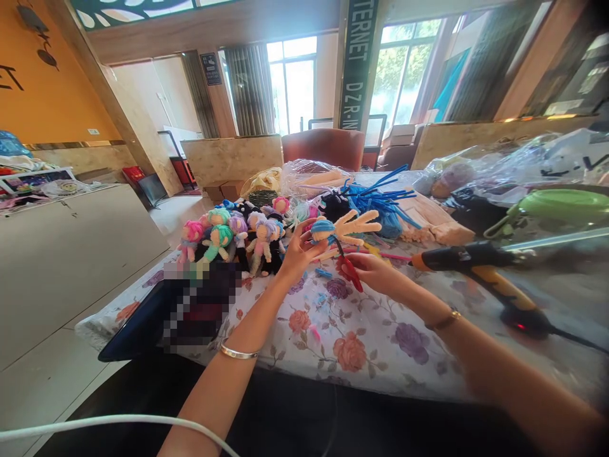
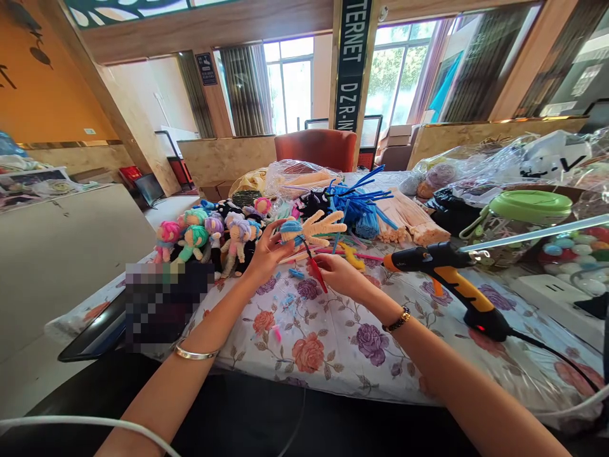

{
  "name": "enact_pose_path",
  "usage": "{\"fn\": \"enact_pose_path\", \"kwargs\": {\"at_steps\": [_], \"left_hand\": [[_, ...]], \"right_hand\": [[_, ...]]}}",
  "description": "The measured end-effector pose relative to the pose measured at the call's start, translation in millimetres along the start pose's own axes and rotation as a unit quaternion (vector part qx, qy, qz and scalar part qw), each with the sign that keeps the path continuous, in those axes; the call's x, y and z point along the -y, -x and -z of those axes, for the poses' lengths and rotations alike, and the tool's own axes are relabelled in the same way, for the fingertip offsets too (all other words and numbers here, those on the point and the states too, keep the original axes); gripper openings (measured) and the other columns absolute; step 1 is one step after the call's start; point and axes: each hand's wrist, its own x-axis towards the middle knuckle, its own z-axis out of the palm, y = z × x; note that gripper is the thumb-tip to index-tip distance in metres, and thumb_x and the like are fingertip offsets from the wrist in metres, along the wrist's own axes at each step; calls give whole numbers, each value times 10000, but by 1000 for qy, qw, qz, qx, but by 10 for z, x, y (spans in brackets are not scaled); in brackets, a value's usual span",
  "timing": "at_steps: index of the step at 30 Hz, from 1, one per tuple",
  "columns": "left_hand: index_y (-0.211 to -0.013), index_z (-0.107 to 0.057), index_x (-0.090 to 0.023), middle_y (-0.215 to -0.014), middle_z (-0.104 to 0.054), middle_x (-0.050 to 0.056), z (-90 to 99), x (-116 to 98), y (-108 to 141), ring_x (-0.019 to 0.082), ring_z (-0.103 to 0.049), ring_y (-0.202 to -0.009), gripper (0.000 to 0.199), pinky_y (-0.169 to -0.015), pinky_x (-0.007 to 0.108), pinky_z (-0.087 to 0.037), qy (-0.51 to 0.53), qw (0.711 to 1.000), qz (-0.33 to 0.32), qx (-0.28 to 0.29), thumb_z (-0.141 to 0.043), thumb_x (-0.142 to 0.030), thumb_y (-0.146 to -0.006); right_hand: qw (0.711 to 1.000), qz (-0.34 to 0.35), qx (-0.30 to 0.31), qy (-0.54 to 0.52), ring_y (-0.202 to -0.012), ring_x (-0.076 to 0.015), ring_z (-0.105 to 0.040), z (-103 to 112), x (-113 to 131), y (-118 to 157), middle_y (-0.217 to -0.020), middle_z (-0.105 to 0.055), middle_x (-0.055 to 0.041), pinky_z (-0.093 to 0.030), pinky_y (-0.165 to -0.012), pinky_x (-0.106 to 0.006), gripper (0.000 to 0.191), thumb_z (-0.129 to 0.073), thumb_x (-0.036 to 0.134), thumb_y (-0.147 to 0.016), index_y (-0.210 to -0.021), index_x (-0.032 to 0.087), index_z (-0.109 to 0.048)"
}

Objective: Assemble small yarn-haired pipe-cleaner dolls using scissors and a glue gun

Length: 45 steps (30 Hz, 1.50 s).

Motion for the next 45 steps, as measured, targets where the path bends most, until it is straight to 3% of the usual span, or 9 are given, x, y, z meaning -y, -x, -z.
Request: {"fn": "enact_pose_path", "kwargs": {"at_steps": [6,11,15,20,23,28,33,41,45], "left_hand": [[-1172,-537,-291,-1132,-626,34,-31,-67,18,195,-616,-1023,606,-913,406,-510,22,1000,0,-20,-788,-260,-621],[-1174,-541,-289,-1073,-633,17,-41,-90,20,169,-630,-956,616,-893,391,-525,41,999,7,-25,-787,-230,-614],[-1176,-541,-281,-1073,-641,28,-33,-73,17,179,-631,-965,615,-898,385,-520,27,999,5,-23,-792,-255,-615],[-1182,-529,-265,-1118,-634,46,-6,-1,5,184,-642,-937,628,-903,406,-512,13,1000,10,-10,-799,-284,-615],[-1183,-525,-266,-1135,-628,46,-6,9,3,183,-641,-937,632,-898,407,-515,14,1000,13,-9,-799,-287,-614],[-1185,-529,-280,-1129,-630,38,-30,-41,11,216,-599,-1065,648,-913,406,-515,28,999,12,-18,-806,-285,-599],[-1182,-534,-293,-1101,-638,27,-29,-51,12,197,-615,-1028,645,-914,399,-515,35,999,12,-18,-805,-280,-597],[-1186,-524,-279,-1150,-620,47,-18,-26,10,197,-620,-1003,629,-883,378,-522,3,1000,0,-11,-792,-287,-617],[-1153,-523,-253,-1116,-621,47,-4,0,4,183,-626,-960,601,-859,361,-517,-33,999,2,-3,-791,-276,-615]], "right_hand": [[996,65,12,62,-660,-125,-503,-45,-24,2,-753,-573,-28,-435,-574,-248,363,-574,522,-774,-799,160,-569],[995,74,22,63,-644,-113,-472,-33,-20,9,-751,-548,-19,-416,-568,-240,382,-554,541,-798,-822,160,-561],[998,49,20,29,-653,-129,-500,-42,26,24,-736,-568,-29,-432,-587,-259,414,-608,565,-744,-769,152,-600],[999,-31,-3,-16,-644,-151,-535,-32,73,67,-733,-631,-57,-446,-593,-289,481,-683,617,-646,-748,146,-676],[997,-56,20,-44,-640,-146,-536,-17,90,82,-759,-647,-73,-439,-577,-281,527,-694,641,-621,-784,140,-692],[996,-39,46,-69,-668,-144,-547,-14,134,89,-818,-658,-85,-436,-574,-263,519,-668,636,-669,-820,141,-698],[995,-54,41,-69,-711,-152,-563,-17,202,103,-816,-660,-76,-453,-616,-263,519,-691,624,-650,-856,148,-700],[998,-50,10,-40,-570,-100,-456,-63,199,100,-662,-588,-31,-373,-520,-244,544,-698,662,-591,-711,133,-658],[996,-78,15,-31,-583,-107,-468,-20,222,122,-655,-590,-38,-390,-549,-258,572,-718,678,-539,-676,128,-648]]}}
